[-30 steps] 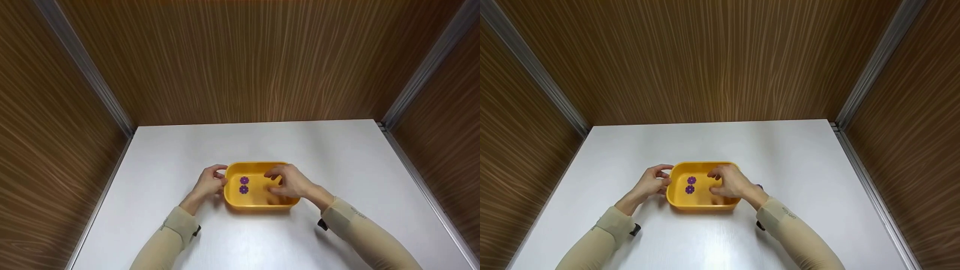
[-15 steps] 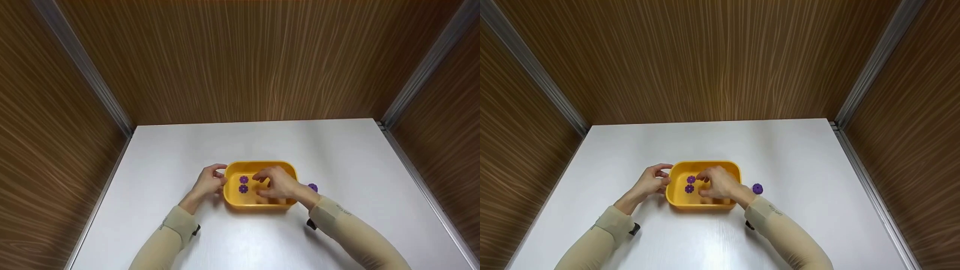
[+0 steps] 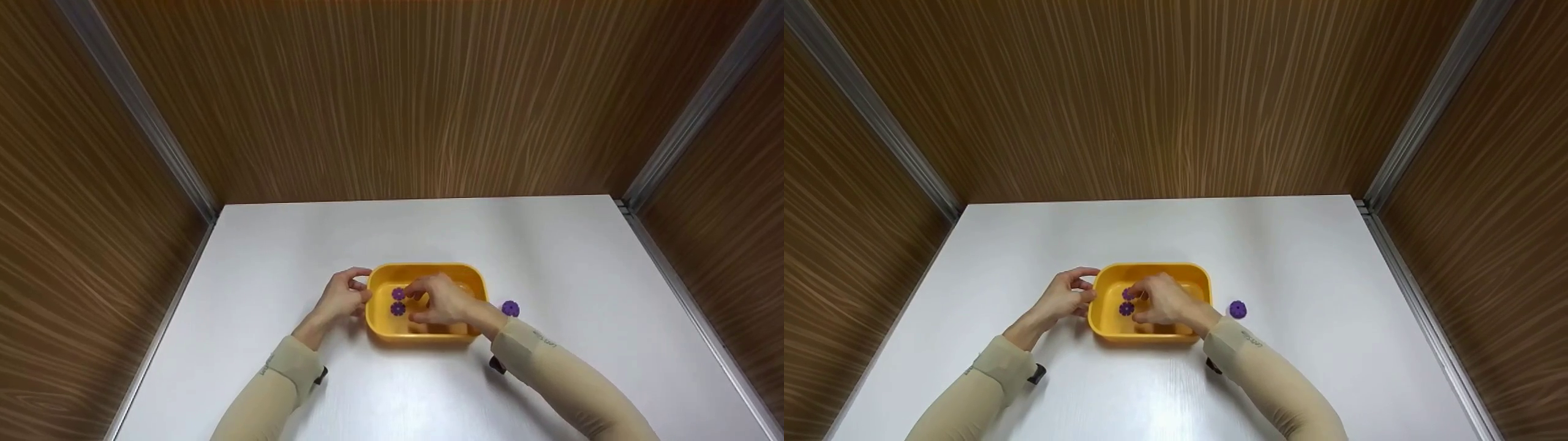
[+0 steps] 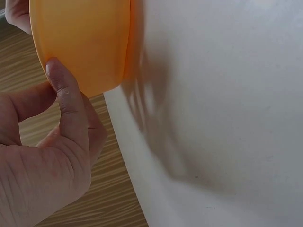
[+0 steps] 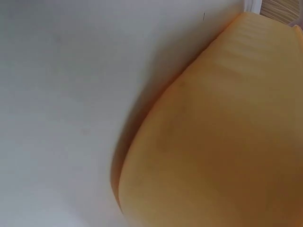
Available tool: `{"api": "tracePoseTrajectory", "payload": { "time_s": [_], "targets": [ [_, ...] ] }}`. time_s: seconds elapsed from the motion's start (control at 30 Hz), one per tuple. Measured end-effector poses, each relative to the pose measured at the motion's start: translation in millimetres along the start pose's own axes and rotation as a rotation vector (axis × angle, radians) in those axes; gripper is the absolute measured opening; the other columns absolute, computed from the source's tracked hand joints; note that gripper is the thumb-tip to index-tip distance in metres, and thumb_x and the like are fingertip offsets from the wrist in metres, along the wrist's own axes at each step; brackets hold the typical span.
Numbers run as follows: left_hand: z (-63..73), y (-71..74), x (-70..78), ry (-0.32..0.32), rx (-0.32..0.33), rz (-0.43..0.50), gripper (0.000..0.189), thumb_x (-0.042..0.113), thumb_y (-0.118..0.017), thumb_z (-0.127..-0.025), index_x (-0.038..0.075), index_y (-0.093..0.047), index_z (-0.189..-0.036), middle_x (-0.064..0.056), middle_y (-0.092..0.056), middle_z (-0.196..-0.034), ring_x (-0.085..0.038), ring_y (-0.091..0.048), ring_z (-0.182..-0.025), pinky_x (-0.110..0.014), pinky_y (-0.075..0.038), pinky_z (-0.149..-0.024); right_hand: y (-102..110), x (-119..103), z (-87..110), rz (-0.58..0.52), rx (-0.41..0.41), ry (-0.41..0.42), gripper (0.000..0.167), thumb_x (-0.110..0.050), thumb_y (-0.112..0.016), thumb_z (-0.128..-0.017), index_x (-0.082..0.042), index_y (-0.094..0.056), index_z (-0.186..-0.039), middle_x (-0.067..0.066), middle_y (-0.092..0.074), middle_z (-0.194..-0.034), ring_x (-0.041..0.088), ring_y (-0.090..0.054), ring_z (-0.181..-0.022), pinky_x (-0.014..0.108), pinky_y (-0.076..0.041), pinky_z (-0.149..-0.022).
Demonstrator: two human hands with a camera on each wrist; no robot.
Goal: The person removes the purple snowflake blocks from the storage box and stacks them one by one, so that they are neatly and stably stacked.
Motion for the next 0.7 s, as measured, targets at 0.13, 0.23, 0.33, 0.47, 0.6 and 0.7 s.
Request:
{"api": "tracePoseTrajectory", "payload": {
  "time_s": [0.13,0.23,0.33,0.47,0.6,0.7],
  "targets": [
    [-0.8,-1.0,-0.8,-0.009,-0.012,0.020,0.055,-0.003,-0.070,-0.097,0.008,-0.067,-0.152,-0.005,-0.060,-0.102,-0.013,-0.062,-0.068,-0.028,-0.065,-0.061,-5,0,-4.7,0.016,-0.007,0.007,0.048,-0.021,-0.089,-0.091,-0.004,-0.079,-0.135,0.012,-0.084,-0.124,0.031,-0.079,-0.112,0.040,-0.069,-0.094],
    [-1.0,-0.9,-0.7,-0.013,-0.013,0.025,0.055,-0.003,-0.070,-0.097,0.008,-0.066,-0.152,-0.005,-0.060,-0.102,-0.013,-0.062,-0.067,-0.027,-0.064,-0.060,-8,0,-7.9,0.015,-0.018,0.004,0.048,-0.021,-0.089,-0.091,-0.004,-0.080,-0.135,0.012,-0.085,-0.123,0.028,-0.079,-0.111,0.042,-0.068,-0.096],
    [-0.6,-0.7,0.1,-0.011,-0.009,0.017,0.055,-0.002,-0.071,-0.097,0.009,-0.067,-0.151,-0.006,-0.061,-0.103,-0.013,-0.063,-0.067,-0.027,-0.064,-0.060,-11,-2,-10.3,0.010,-0.024,0.013,0.048,-0.019,-0.089,-0.090,-0.004,-0.079,-0.135,0.013,-0.085,-0.123,0.028,-0.079,-0.111,0.044,-0.068,-0.098],
    [-0.1,-1.2,0.6,-0.004,-0.006,0.003,0.054,-0.001,-0.071,-0.098,0.010,-0.067,-0.151,-0.007,-0.063,-0.104,-0.014,-0.064,-0.068,-0.025,-0.063,-0.059,-14,-4,-12.1,0.015,-0.030,0.013,0.048,-0.018,-0.090,-0.090,-0.005,-0.080,-0.135,0.012,-0.085,-0.124,0.027,-0.079,-0.110,0.042,-0.068,-0.098],
    [-0.1,-1.5,0.8,-0.003,-0.004,0.004,0.055,-0.001,-0.071,-0.097,0.009,-0.067,-0.151,-0.007,-0.063,-0.103,-0.014,-0.063,-0.068,-0.024,-0.062,-0.058,-19,-2,-12.8,0.019,-0.052,-0.016,0.047,-0.020,-0.090,-0.091,-0.010,-0.080,-0.136,0.007,-0.084,-0.126,0.020,-0.076,-0.105,0.037,-0.066,-0.098],
    [0.1,-1.4,1.2,-0.003,-0.002,0.001,0.055,-0.002,-0.071,-0.097,0.009,-0.067,-0.151,-0.006,-0.062,-0.103,-0.014,-0.063,-0.068,-0.024,-0.062,-0.058,-20,-2,-13.8,0.032,-0.056,-0.013,0.047,-0.020,-0.090,-0.091,-0.011,-0.081,-0.136,0.007,-0.084,-0.126,0.019,-0.074,-0.105,0.036,-0.065,-0.098]
  ]
}}
Point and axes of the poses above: each hand's wrist, its own z-axis away from the middle knuckle, its own y-axis out of the back of the hand, x = y × z, the point moved 8 cm from there along -z, towards the middle knuckle
